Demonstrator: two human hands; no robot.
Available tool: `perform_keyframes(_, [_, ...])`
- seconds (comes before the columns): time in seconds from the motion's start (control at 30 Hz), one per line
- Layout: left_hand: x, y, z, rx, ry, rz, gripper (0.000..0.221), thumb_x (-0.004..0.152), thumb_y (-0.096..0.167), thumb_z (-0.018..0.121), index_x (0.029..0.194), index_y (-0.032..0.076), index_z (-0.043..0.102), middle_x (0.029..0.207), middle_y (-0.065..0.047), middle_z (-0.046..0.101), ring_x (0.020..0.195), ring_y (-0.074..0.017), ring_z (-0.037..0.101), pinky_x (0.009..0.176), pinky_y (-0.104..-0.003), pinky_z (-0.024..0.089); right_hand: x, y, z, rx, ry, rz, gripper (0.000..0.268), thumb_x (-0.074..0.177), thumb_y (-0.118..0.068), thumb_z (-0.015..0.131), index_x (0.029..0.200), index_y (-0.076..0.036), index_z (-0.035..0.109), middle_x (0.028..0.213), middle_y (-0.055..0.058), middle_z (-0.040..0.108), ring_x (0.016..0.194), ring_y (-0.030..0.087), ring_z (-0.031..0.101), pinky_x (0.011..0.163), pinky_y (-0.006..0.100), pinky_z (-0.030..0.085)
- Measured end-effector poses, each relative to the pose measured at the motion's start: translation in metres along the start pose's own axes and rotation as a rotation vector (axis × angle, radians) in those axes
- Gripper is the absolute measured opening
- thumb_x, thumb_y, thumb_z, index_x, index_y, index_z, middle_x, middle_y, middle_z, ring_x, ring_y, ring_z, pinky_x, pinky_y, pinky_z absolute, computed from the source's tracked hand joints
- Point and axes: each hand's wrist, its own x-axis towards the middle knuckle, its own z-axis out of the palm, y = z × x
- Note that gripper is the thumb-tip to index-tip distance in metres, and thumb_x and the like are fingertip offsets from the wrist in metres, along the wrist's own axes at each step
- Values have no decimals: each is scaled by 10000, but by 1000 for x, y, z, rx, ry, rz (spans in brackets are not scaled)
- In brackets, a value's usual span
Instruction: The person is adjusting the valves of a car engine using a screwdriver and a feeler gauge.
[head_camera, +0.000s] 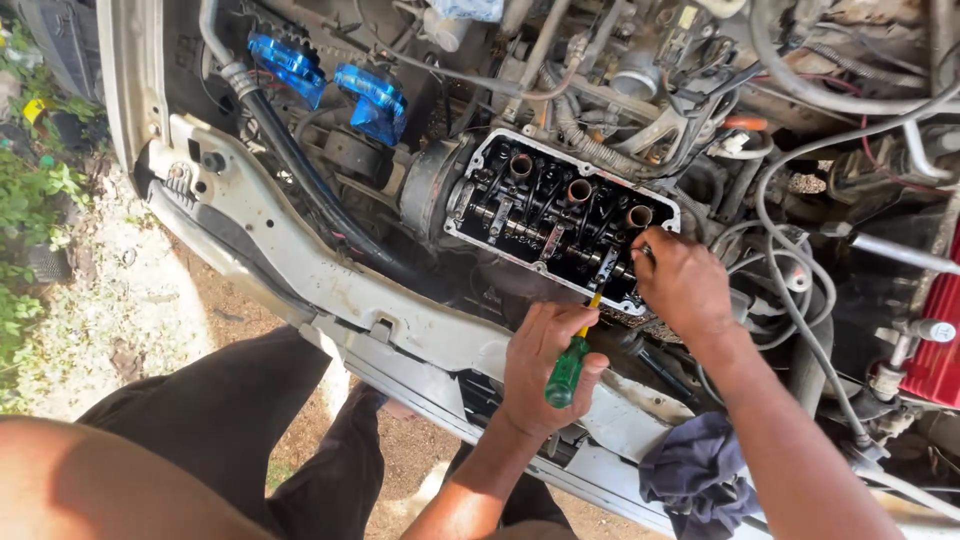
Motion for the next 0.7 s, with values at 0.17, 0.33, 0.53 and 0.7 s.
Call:
perform_keyframes(0.17, [-4,0,3,4,-7,-24,451,1135,469,479,1295,50,531,1130,-147,647,979,-302,629,842,-412,538,-1,-4,-9,77,42,80,162,957,-265,678,1067,-152,715,887,197,740,858,419,711,798,536,558])
perform_keyframes(0.33, [-5,1,3,2,-7,-31,447,1130,466,490,1292,51,535,1135,-145,652,981,-298,632,838,-405,540,4,-5,-17,53,-29,86,194,923,-247,670,1088,-156,716,888,203,742,863,416,717,802,541,559])
perform_keyframes(0.53, [-4,3,3,0,7,-22,439,1129,461,501,1286,53,543,1150,-144,657,1007,-304,641,859,-404,548,8,-6,-20,6,-117,32,231,910,-238,651,1116,-159,720,889,213,745,879,400,729,847,529,566])
perform_keyframes(0.7, [-6,2,4,-9,17,-21,440,1128,463,507,1287,55,548,1151,-141,658,1005,-293,643,858,-395,548,9,-19,-33,-143,-201,-33,224,945,-251,617,1118,-131,690,910,181,752,876,366,741,810,520,581])
